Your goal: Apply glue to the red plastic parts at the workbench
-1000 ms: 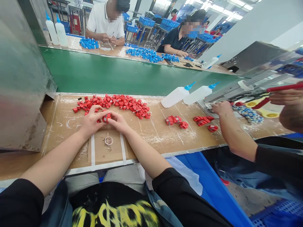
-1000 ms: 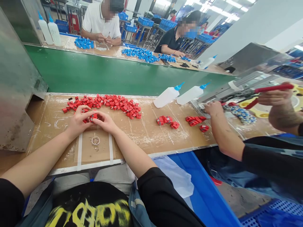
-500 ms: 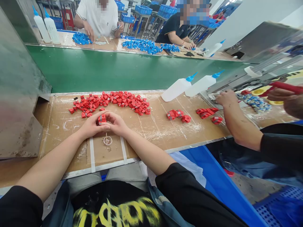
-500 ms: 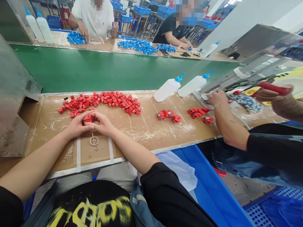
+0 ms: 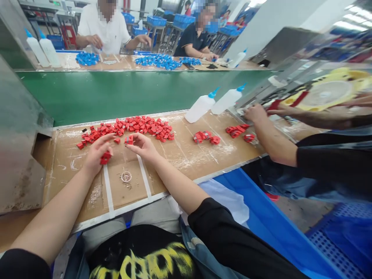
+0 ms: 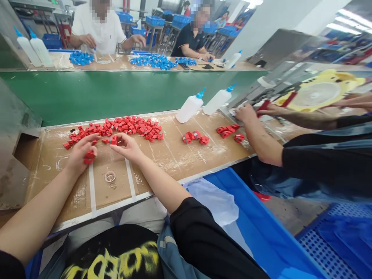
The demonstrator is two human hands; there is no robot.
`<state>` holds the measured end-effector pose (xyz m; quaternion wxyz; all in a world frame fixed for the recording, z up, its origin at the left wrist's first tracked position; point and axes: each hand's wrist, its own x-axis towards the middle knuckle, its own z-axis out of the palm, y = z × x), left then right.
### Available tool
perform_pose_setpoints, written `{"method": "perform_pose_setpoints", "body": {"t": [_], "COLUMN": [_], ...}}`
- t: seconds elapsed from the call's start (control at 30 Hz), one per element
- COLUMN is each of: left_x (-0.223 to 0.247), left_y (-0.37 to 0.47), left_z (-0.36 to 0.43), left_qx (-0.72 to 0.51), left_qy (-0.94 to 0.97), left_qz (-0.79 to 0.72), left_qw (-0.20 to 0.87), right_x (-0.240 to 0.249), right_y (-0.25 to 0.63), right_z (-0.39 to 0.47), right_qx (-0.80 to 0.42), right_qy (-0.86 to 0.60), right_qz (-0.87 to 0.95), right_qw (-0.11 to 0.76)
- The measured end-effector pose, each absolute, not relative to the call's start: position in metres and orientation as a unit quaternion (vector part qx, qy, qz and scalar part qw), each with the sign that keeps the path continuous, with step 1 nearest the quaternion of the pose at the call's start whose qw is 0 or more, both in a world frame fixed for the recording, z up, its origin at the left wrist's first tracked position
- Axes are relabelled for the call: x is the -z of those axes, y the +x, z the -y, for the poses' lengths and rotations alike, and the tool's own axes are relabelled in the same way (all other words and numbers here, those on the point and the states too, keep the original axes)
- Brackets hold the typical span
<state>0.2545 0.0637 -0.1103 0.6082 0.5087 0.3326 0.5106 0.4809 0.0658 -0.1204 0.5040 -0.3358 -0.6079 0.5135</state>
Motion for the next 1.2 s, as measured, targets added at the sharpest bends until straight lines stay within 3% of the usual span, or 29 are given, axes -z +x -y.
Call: {"method": "perform_pose_setpoints", "body": {"t": [0.13,0.23,0.37,0.43,0.5,0.6,0.67,0.73,0.83,0.97,1.07,1.2], "left_x": [0.096,0.094,0.100,0.103,0.105,0.107,0.108,0.109,0.112,0.119,0.122,0.120], "left_y": [0.241,0.237,0.241,0.243,0.245,0.246,0.247,0.248,0.249,0.252,0.258,0.264], "left_z": [-0.067,-0.068,-0.068,-0.067,-0.066,-0.065,-0.064,-0.064,-0.065,-0.065,-0.064,-0.063], "left_qx": [-0.656,-0.663,-0.601,-0.585,-0.588,-0.597,-0.597,-0.590,-0.559,-0.518,-0.470,-0.390], "left_qy": [0.236,0.157,0.177,0.201,0.206,0.202,0.226,0.269,0.353,0.444,0.511,0.667], "left_qz": [-0.200,-0.228,-0.254,-0.237,-0.225,-0.226,-0.242,-0.268,-0.311,-0.344,-0.415,-0.460], "left_qw": [0.688,0.696,0.737,0.749,0.750,0.742,0.731,0.712,0.682,0.645,0.587,0.438], "right_x": [0.122,0.136,0.150,0.149,0.141,0.120,0.103,0.089,0.082,0.098,0.111,0.113], "right_y": [0.531,0.592,0.680,0.709,0.719,0.693,0.650,0.597,0.525,0.477,0.473,0.477], "right_z": [-0.044,-0.023,-0.006,-0.008,-0.016,-0.038,-0.053,-0.066,-0.076,-0.071,-0.062,-0.057], "right_qx": [-0.435,-0.297,-0.064,0.017,0.093,0.160,0.109,-0.022,-0.184,-0.280,-0.313,-0.296], "right_qy": [-0.406,-0.535,-0.690,-0.718,-0.729,-0.711,-0.655,-0.561,-0.396,-0.230,-0.181,-0.169], "right_qz": [0.628,0.650,0.660,0.672,0.666,0.656,0.689,0.751,0.849,0.911,0.919,0.925], "right_qw": [0.502,0.451,0.291,0.181,0.126,0.196,0.291,0.348,0.297,0.197,0.157,0.168]}}
